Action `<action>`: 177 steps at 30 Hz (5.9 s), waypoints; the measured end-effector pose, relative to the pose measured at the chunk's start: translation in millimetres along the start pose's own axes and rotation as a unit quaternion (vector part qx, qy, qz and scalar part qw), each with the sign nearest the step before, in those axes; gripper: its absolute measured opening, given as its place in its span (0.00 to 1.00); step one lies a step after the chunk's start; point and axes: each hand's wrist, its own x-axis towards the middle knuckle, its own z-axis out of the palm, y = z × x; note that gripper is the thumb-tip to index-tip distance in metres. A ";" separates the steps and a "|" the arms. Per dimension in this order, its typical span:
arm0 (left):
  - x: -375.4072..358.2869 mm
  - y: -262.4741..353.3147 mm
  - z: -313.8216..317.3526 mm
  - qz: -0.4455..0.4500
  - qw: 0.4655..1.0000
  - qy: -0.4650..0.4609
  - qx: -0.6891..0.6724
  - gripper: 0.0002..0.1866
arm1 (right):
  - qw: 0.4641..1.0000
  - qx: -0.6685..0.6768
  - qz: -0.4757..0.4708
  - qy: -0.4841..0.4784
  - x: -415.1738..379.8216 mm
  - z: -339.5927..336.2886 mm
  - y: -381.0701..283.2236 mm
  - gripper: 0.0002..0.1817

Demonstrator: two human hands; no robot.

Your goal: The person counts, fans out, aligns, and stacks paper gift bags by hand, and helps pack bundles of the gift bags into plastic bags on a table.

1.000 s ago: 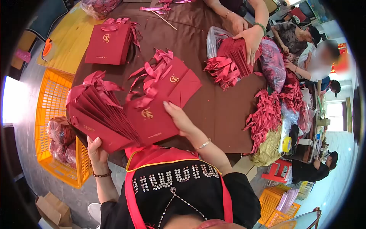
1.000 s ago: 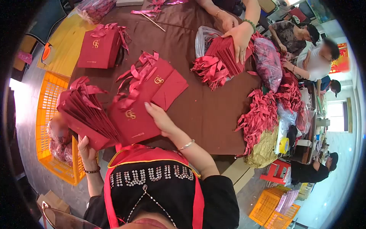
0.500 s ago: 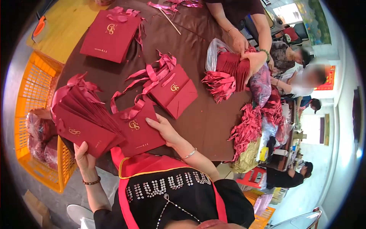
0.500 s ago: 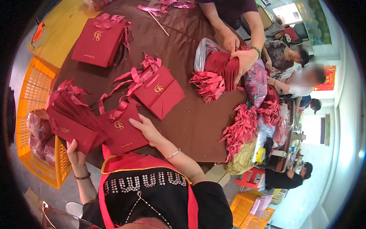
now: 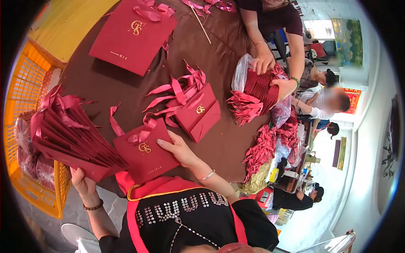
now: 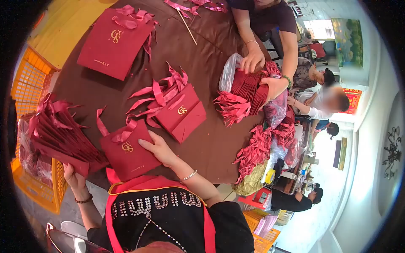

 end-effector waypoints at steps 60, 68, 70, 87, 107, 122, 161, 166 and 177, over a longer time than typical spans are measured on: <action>-36.4 -10.5 116.3 -0.206 0.950 -0.064 0.227 0.31 | 0.987 0.046 -0.147 -0.041 -37.9 42.7 -25.0 0.28; -44.2 -19.5 118.6 -0.267 0.916 -0.085 0.289 0.31 | 0.955 -0.127 -0.266 -0.025 -27.7 34.6 -6.5 0.24; -48.5 -26.8 115.9 -0.271 0.916 -0.100 0.279 0.33 | 0.970 -0.069 -0.225 -0.054 -51.5 45.1 -20.7 0.33; -30.2 -34.4 87.2 -0.079 0.990 -0.059 0.097 0.29 | 0.628 -0.690 -0.302 0.194 -39.3 -100.4 -70.8 0.51; -23.8 -29.8 94.1 -0.046 0.992 -0.083 0.085 0.27 | 0.817 -0.296 -0.399 0.292 -90.0 -160.1 -107.7 0.20; -26.0 -39.6 98.0 -0.078 0.983 -0.136 0.094 0.27 | 0.848 -0.459 -0.218 0.153 11.7 -154.7 -95.7 0.33; -47.2 -76.7 163.3 -0.163 0.906 -0.104 0.378 0.32 | 0.944 0.000 -0.323 0.060 -47.0 -28.9 69.3 0.35; -23.2 -75.4 154.3 -0.085 0.864 -0.175 0.464 0.46 | 0.879 -0.063 -0.472 0.041 -49.7 -32.3 58.7 0.38; 6.5 -111.2 311.2 0.263 0.177 -0.468 0.825 0.43 | 0.829 0.083 -0.512 0.209 -59.7 -95.3 -6.5 0.31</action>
